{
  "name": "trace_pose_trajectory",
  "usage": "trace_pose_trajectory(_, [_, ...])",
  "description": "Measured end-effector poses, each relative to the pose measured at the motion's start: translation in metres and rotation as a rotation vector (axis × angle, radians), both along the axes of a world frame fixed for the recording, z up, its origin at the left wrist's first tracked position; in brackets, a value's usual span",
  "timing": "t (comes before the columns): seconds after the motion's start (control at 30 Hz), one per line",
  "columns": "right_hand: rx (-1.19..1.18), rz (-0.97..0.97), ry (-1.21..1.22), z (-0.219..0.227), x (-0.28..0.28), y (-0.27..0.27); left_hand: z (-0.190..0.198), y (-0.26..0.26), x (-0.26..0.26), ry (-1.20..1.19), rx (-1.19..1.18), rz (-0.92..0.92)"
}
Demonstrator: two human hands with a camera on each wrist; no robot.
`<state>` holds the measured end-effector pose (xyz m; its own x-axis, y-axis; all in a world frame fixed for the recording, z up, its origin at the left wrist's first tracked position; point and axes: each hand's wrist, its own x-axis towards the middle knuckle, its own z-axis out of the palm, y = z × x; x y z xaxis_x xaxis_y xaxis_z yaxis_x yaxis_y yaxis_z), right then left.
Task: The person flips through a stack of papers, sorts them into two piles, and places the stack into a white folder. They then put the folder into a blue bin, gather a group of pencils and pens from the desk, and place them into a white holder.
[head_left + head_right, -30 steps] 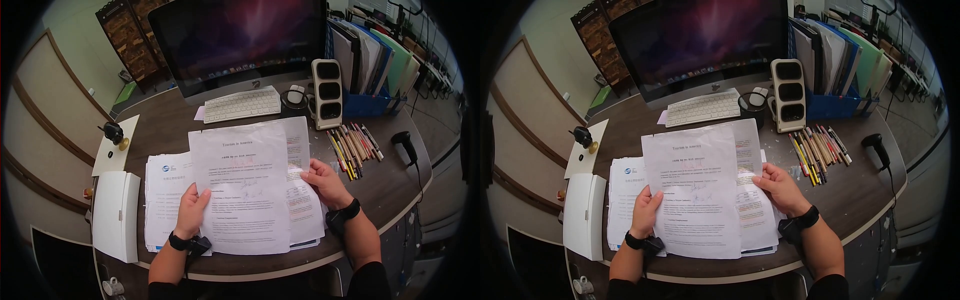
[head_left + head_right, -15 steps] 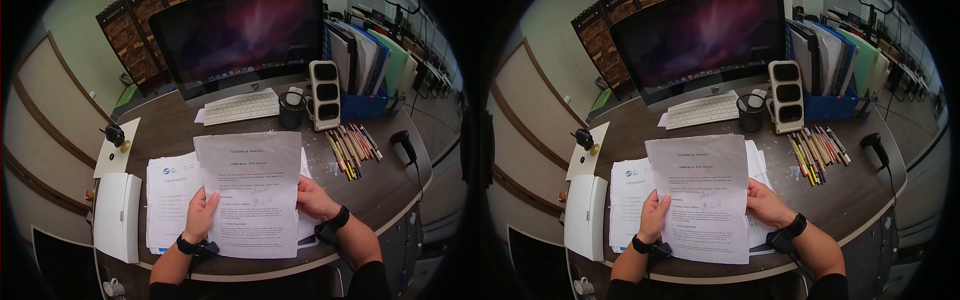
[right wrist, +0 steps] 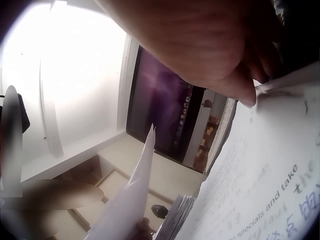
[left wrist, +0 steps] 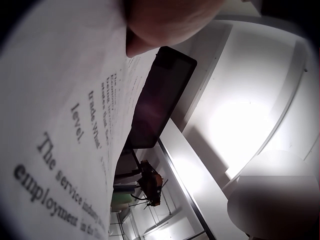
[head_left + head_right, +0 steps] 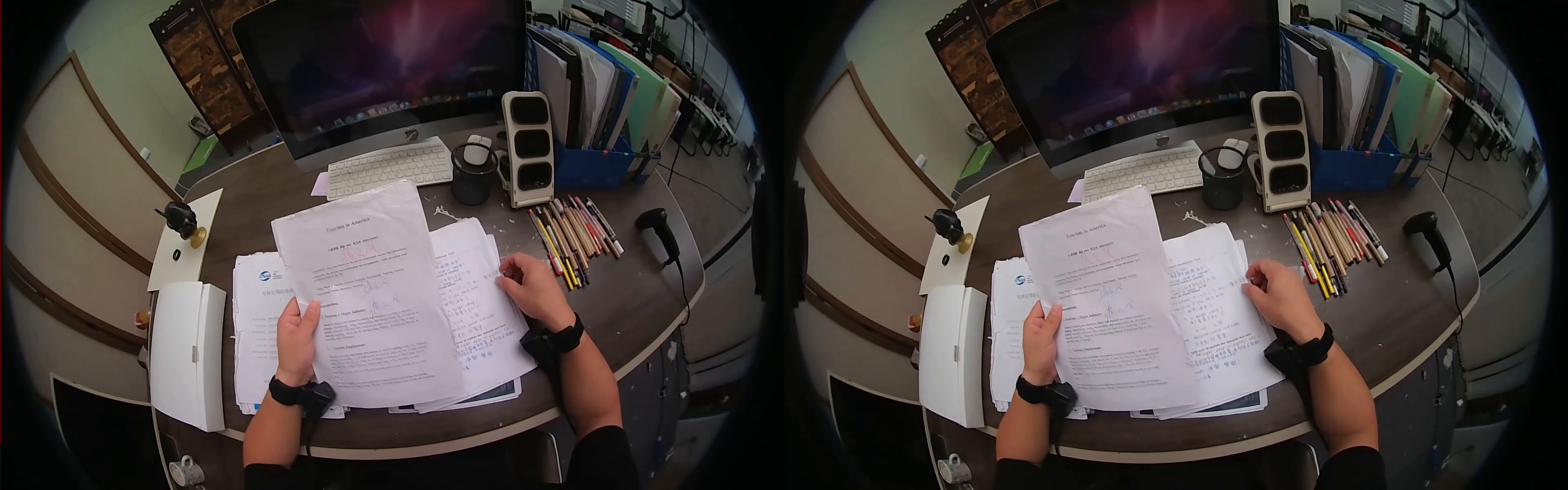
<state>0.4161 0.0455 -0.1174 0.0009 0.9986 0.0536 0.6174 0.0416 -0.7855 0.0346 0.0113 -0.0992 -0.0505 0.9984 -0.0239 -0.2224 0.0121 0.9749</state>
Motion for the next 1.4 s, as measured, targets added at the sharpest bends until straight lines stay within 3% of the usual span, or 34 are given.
trace_pose_trajectory(0.13, [-0.053, 0.016, -0.190, 0.007, -0.005, -0.006, -0.006, 0.002, -0.004, -0.012, -0.031, 0.009])
trace_pose_trajectory(0.43, [-0.093, -0.061, -0.326, 0.013, -0.018, -0.013, -0.009, 0.003, -0.005, -0.057, -0.053, -0.020])
trace_pose_trajectory(1.07, [-0.052, -0.046, -0.192, 0.019, -0.024, -0.016, -0.009, 0.001, -0.003, -0.018, -0.063, -0.030])
trace_pose_trajectory(1.13, [-0.099, -0.016, -0.064, 0.019, -0.021, -0.015, -0.010, 0.000, -0.003, -0.015, -0.062, -0.028])
trace_pose_trajectory(1.4, [0.038, 0.004, -0.124, 0.014, -0.023, -0.017, -0.010, 0.000, -0.003, -0.023, -0.065, -0.043])
